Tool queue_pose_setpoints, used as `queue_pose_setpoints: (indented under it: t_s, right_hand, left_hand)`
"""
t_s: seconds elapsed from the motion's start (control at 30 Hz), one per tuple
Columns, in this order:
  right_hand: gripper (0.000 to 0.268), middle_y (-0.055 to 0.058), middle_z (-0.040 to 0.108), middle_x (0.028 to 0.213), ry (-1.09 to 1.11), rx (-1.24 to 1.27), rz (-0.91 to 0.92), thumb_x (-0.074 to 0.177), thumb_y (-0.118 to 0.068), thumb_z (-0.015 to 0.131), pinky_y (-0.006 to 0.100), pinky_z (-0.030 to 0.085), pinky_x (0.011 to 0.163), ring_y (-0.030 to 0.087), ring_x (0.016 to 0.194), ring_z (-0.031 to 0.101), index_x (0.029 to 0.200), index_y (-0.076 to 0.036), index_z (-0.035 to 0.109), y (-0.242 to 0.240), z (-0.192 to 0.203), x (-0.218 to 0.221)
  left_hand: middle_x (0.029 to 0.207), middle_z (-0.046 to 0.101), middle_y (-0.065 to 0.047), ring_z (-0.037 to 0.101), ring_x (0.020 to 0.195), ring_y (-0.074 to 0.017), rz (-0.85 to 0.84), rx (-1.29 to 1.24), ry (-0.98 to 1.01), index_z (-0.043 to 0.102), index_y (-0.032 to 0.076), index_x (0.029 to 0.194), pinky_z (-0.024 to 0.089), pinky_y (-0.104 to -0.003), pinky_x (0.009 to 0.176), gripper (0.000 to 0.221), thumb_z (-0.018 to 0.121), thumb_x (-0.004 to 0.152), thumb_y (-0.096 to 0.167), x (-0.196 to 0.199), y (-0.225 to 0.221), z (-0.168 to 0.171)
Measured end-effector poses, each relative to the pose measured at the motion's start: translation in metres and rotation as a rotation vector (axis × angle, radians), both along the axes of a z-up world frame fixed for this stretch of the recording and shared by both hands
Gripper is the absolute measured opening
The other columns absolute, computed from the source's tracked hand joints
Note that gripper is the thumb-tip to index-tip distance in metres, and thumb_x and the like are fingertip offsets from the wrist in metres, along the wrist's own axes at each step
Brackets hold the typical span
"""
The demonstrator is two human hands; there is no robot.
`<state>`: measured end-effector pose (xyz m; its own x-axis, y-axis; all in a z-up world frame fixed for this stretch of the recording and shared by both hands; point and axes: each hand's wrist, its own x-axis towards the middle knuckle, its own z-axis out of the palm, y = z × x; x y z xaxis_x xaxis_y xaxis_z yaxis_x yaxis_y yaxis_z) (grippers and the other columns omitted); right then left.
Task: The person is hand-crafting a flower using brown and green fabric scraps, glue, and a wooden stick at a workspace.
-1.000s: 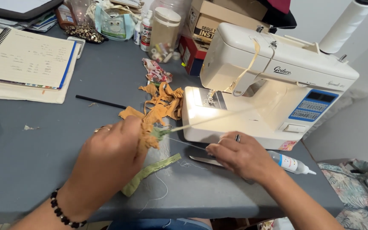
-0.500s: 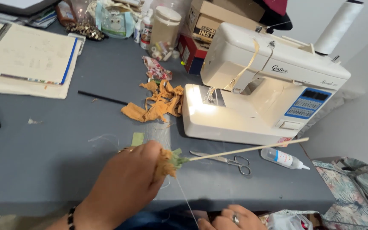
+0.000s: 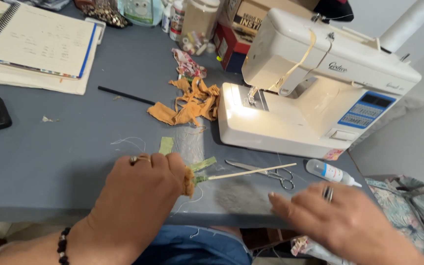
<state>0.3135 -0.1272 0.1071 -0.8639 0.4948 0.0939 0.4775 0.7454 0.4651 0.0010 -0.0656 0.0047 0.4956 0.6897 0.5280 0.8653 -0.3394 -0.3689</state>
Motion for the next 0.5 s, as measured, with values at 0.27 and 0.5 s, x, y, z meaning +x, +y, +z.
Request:
queue_pose_setpoints:
  t_s: [0.27, 0.5]
  right_hand:
    - [0.011, 0.0, 0.063, 0.076, 0.119, -0.12, -0.141, 0.099, -0.02, 0.061, 0.041, 0.045, 0.047, 0.026, 0.051, 0.055, 0.106, -0.017, 0.068, 0.03, -0.005, 0.014]
    - [0.021, -0.001, 0.066, 0.077, 0.243, -0.343, 0.18, 0.104, -0.024, 0.058, 0.037, 0.051, 0.076, 0.013, 0.062, 0.063, 0.112, -0.012, 0.074, 0.016, 0.008, -0.031]
  left_hand:
    - [0.064, 0.05, 0.012, 0.055, 0.056, -0.0103, 0.165, 0.15, 0.109, 0.041, 0.032, 0.077, 0.038, -0.03, 0.057, 0.042, 0.049, 0.115, 0.046, -0.039, 0.009, 0.012]
    - [0.062, 0.054, 0.013, 0.059, 0.061, -0.0131, -0.052, -0.019, 0.006, 0.052, 0.026, 0.076, 0.037, -0.034, 0.057, 0.024, 0.056, 0.098, 0.02, -0.028, 0.011, 0.012]
